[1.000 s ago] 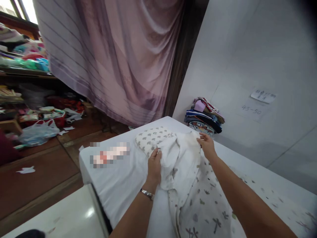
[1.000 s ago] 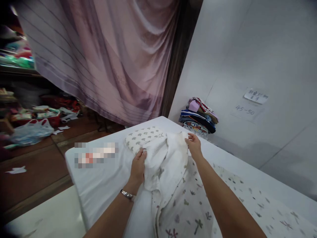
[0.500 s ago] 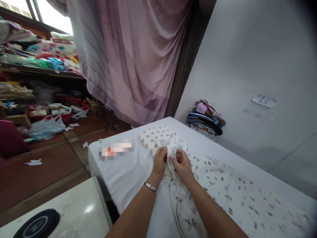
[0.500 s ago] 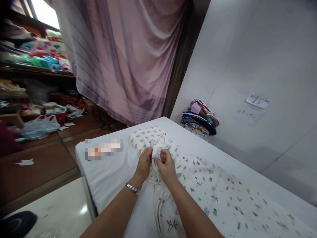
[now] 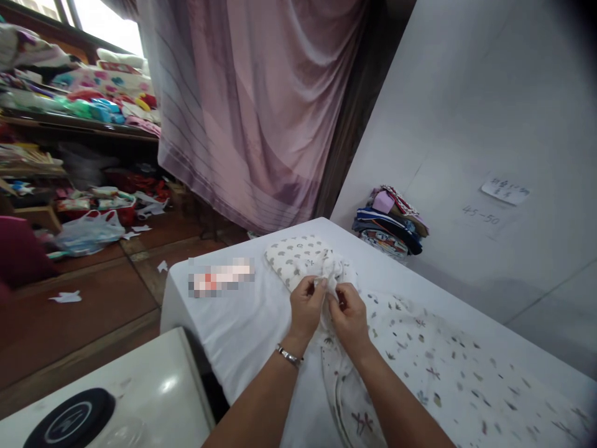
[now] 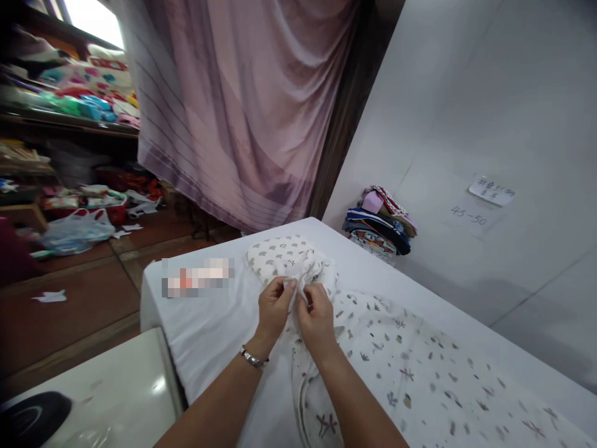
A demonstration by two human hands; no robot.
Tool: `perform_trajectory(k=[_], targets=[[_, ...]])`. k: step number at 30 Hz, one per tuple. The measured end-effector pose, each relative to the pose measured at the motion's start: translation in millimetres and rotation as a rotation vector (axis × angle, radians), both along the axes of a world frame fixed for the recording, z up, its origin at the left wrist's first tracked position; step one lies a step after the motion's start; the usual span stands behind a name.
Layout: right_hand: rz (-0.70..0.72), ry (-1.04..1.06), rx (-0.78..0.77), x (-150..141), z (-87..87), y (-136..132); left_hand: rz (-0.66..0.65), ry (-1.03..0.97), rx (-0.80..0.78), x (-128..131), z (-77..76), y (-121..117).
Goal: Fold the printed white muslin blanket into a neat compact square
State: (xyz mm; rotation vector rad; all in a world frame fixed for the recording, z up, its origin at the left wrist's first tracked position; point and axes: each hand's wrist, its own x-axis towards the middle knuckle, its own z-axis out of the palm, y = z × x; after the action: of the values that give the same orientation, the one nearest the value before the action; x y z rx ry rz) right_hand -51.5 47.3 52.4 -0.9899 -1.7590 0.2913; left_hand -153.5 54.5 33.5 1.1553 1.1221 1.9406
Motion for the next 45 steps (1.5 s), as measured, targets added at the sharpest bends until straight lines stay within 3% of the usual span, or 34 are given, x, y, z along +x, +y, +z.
perform_trajectory(k=[3,12,18,24,30,34,37,42,45], targets=[[0.007,-0.018,0.026,-6,2.2,0,-0.031,0.085,0.047,0,1.9,-3],[-0.004,-0.155,0.111,-9,6.3,-3,0.039,0.212,0.143,-1,8.4,-7],[-0.013,-0.205,0.133,-15,6.4,-3,0.067,0.202,0.142,-1,9.4,-8],[0.015,-0.184,0.093,-15,11.3,-2,0.008,0.190,0.170,-1,9.1,-9],[0.265,-0.214,-0.051,-11,11.8,-14,0.050,-0.070,-0.052,-10,4.1,2],[0.263,-0.195,-0.049,7,5.9,-20,0.130,-0.143,-0.129,-17,7.9,2],[0.173,-0.044,-0.130,32,11.3,-8,0.130,0.061,0.025,-9,15.1,-17],[0.035,0.258,-0.491,78,32.2,32,-0.311,0.656,0.354,22,11.9,-69],[0.001,0.190,-0.616,91,34.2,52,-0.408,0.940,0.435,36,-3.3,-94]])
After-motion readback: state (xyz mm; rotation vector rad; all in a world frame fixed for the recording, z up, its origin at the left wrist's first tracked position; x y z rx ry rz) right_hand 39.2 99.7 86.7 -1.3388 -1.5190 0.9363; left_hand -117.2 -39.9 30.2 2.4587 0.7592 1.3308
